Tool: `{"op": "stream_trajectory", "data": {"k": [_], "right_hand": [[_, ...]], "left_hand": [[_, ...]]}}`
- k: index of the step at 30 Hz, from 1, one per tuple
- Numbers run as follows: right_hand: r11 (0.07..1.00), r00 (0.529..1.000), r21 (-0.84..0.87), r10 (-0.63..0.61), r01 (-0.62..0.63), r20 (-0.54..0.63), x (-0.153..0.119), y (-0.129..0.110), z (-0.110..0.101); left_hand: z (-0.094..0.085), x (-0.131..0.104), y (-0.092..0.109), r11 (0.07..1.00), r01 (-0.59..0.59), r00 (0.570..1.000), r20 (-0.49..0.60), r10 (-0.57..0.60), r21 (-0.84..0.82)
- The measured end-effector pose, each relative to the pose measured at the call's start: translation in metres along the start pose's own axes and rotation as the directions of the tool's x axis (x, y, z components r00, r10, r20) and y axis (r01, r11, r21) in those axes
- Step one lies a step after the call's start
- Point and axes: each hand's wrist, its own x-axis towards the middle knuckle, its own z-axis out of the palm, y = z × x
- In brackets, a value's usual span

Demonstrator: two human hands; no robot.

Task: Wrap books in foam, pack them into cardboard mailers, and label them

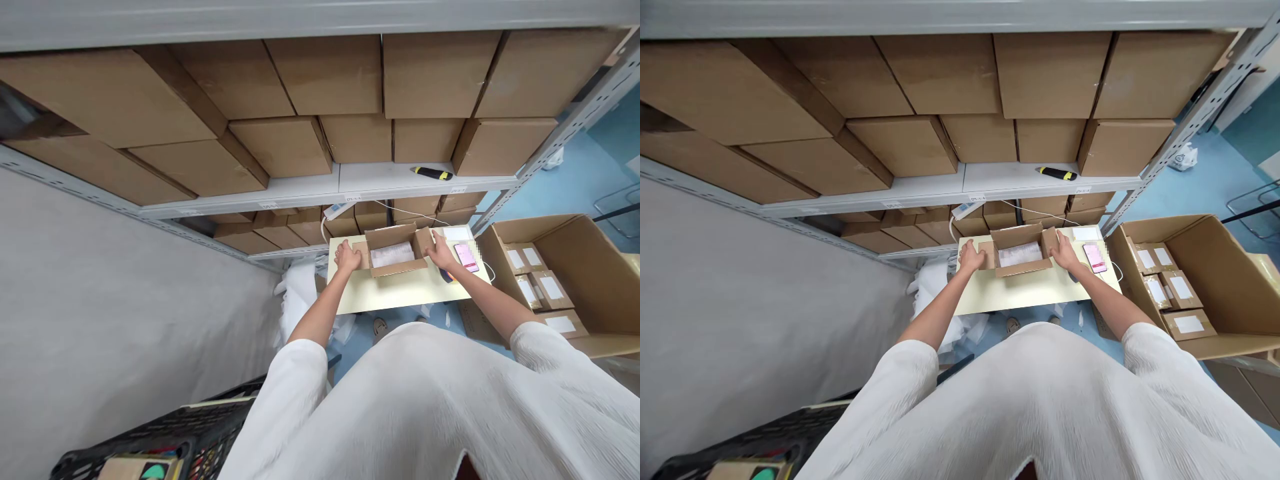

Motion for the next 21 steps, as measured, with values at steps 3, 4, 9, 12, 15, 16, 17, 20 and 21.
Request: {"op": "stream_trajectory", "data": {"k": [3,4,9,12,15,16,17,20,21], "right_hand": [[0.999,1.0,0.036,0.022,-0.023,0.014,0.001,-0.014,0.002],[0.999,1.0,0.036,0.015,-0.015,0.023,0.001,-0.02,0.003],[0.999,0.992,0.031,-0.011,0.007,0.127,0.005,-0.042,0.009],[1.0,0.981,0.0,0.025,-0.025,0.194,0.006,-0.044,0.013],[0.999,0.972,-0.044,0.041,-0.031,0.23,0.008,-0.039,0.018],[0.998,0.971,-0.049,0.035,-0.024,0.235,0.009,-0.037,0.019],[0.999,0.971,-0.05,0.03,-0.019,0.237,0.011,-0.034,0.019],[0.999,0.974,-0.048,0.023,-0.012,0.227,0.018,-0.03,0.019],[0.999,0.977,-0.047,0.018,-0.008,0.214,0.022,-0.03,0.019]], "left_hand": [[-0.003,-0.001,-0.01,0.988,0.068,0.989,0.138,-0.049,-0.135],[-0.003,-0.003,-0.01,0.982,0.058,0.987,0.158,-0.029,-0.182],[-0.005,-0.024,-0.008,0.97,-0.163,0.982,0.063,0.176,-0.182],[-0.003,-0.043,-0.006,0.946,-0.314,0.941,0.105,0.322,-0.084],[0.003,-0.056,-0.005,0.885,-0.459,0.846,0.268,0.461,-0.075],[0.006,-0.059,-0.004,0.865,-0.497,0.812,0.314,0.491,-0.066],[0.009,-0.061,-0.004,0.848,-0.527,0.787,0.349,0.509,-0.048],[0.016,-0.063,-0.002,0.83,-0.558,0.765,0.401,0.504,0.022],[0.017,-0.062,-0.002,0.829,-0.558,0.766,0.407,0.498,0.036]]}}
